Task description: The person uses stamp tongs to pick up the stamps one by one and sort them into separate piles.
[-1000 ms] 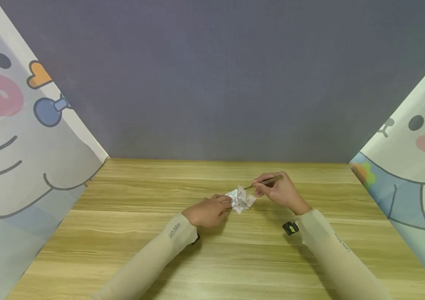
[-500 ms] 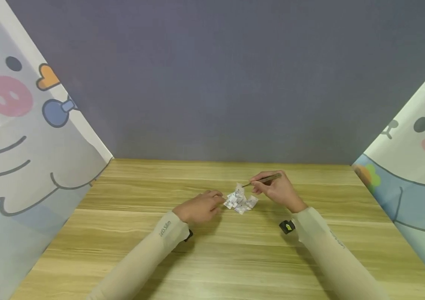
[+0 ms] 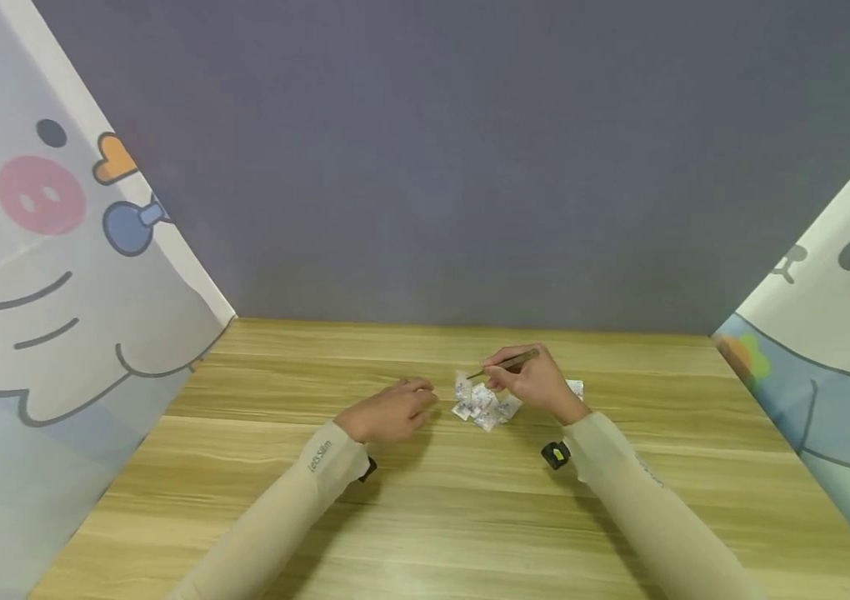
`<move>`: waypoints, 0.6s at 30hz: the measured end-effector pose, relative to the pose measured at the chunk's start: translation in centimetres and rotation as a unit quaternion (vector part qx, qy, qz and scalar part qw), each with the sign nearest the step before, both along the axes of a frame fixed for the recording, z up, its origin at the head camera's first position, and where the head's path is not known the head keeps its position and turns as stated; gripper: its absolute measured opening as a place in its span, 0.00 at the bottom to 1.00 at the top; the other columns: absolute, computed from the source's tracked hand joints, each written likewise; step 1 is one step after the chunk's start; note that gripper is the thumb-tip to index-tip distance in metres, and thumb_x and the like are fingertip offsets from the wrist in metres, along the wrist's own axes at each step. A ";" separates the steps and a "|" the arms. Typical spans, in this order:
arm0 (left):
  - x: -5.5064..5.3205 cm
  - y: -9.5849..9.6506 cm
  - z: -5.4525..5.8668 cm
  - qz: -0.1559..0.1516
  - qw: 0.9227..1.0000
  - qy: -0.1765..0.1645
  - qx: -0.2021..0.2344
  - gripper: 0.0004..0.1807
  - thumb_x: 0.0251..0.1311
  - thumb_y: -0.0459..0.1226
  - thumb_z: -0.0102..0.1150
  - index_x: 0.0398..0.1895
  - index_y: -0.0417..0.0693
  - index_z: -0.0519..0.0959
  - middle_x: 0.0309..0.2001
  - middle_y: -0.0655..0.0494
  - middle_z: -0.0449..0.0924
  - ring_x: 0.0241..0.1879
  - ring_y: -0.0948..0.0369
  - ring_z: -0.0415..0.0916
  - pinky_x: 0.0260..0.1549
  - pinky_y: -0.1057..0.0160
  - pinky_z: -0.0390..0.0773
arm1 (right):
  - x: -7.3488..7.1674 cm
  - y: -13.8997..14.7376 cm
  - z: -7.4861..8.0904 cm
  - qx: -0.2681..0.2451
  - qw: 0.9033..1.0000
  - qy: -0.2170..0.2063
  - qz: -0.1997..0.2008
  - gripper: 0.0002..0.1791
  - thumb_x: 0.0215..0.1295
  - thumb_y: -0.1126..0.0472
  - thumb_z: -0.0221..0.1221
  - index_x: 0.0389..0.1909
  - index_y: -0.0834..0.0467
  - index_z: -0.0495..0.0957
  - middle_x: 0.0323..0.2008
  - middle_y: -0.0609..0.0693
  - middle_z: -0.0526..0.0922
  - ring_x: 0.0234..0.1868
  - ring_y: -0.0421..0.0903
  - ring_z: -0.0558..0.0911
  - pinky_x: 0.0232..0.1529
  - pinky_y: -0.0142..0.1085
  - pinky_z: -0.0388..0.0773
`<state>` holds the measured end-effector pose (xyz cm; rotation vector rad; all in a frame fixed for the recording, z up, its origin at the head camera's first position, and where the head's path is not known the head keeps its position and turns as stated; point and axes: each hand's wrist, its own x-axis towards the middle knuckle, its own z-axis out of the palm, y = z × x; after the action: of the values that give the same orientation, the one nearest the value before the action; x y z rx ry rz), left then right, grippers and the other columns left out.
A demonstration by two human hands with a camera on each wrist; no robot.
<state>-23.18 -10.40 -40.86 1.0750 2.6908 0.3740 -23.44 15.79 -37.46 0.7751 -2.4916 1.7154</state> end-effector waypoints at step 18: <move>-1.0 -3.9 -0.3 0.063 0.998 -0.027 0.010 0.23 0.67 0.39 0.53 0.63 0.39 0.69 0.63 0.47 0.65 0.63 0.48 0.61 0.61 0.52 0.62 | -2.6 -3.6 -1.3 0.014 0.998 -0.047 0.044 0.07 0.62 0.70 0.59 0.37 0.72 0.81 0.26 0.64 0.82 0.29 0.65 0.82 0.33 0.54 0.80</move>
<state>-24.19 -14.34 -41.18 0.8902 2.7196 0.4471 -26.03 12.20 -38.79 0.8365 -2.5842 1.7887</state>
